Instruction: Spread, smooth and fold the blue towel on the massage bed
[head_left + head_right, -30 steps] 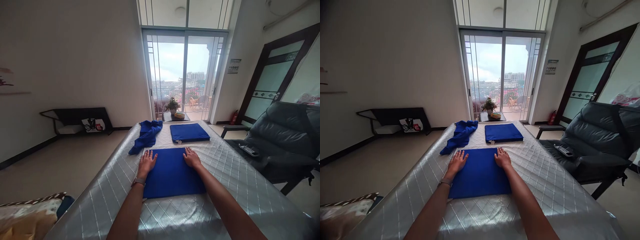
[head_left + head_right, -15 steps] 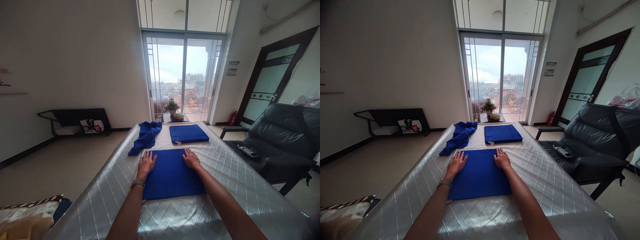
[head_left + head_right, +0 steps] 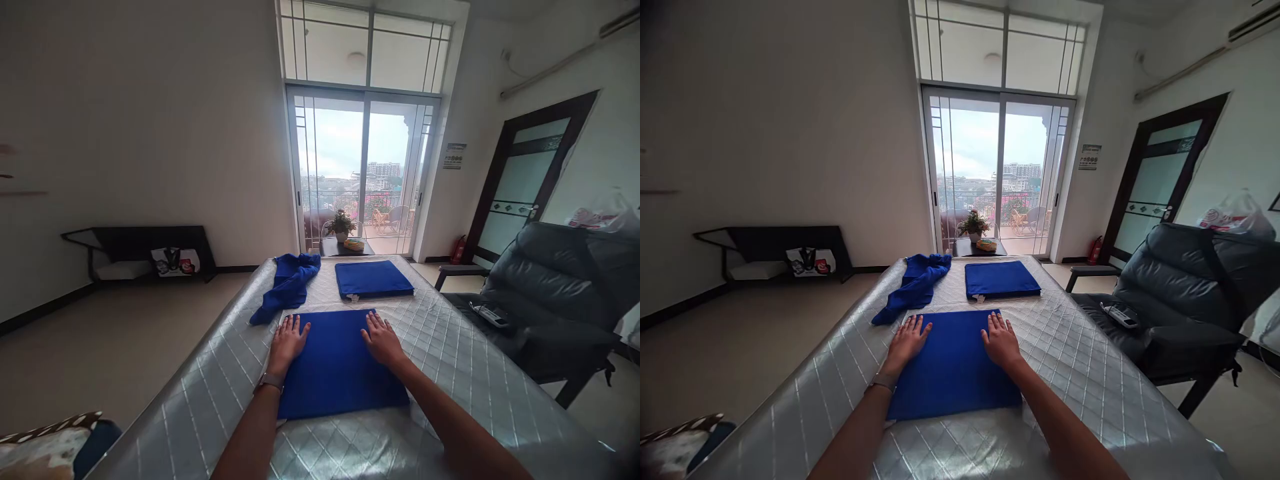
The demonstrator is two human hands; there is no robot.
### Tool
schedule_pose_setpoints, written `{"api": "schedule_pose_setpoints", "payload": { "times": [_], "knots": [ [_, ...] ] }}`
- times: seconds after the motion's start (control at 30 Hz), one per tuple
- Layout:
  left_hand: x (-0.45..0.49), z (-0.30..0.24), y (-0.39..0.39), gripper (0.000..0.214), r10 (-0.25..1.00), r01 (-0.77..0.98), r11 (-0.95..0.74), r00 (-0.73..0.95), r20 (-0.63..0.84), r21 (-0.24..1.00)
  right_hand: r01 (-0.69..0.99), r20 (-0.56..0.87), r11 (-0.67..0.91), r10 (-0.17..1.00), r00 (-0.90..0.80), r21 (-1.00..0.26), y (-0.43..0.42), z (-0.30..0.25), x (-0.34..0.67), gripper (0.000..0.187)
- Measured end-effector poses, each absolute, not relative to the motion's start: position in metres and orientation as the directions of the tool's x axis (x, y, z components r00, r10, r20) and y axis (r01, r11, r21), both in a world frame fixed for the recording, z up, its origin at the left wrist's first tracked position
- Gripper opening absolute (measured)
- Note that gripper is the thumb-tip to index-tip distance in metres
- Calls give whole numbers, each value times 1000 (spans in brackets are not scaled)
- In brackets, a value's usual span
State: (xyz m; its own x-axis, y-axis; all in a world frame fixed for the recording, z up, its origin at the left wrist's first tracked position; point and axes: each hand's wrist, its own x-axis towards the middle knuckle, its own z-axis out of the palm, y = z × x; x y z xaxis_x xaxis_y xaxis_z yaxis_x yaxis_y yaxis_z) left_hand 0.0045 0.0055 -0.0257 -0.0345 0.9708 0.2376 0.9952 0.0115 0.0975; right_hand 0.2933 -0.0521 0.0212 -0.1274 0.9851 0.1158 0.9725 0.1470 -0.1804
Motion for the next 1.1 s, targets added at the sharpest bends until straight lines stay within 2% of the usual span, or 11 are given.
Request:
{"api": "schedule_pose_setpoints", "payload": {
  "times": [0.17,0.5,0.77,0.9,0.97,1.03,1.1],
  "knots": [
    [4,-23,3,71,975,997,23,-39,218,73,974,-18,74,997,-80,-212,-58,6,297,70],
    [-9,-22,2,75,980,987,108,-126,156,117,967,-30,80,995,-90,-241,-57,7,298,70],
    [-26,-17,-13,73,968,993,109,-118,222,52,956,-45,70,995,-86,-285,-57,9,297,71],
    [8,-9,-23,69,969,995,-64,45,241,72,946,-44,66,996,-84,-318,-57,9,296,72],
    [45,-9,-30,66,953,968,-238,215,215,85,943,-32,67,996,-82,-327,-57,9,296,72],
    [88,-11,-37,63,891,901,-428,409,196,68,943,-22,71,996,-83,-326,-57,8,296,71],
    [129,-13,-42,62,823,829,-555,535,193,66,947,-22,89,995,-101,-310,-58,6,297,69]
  ]
}}
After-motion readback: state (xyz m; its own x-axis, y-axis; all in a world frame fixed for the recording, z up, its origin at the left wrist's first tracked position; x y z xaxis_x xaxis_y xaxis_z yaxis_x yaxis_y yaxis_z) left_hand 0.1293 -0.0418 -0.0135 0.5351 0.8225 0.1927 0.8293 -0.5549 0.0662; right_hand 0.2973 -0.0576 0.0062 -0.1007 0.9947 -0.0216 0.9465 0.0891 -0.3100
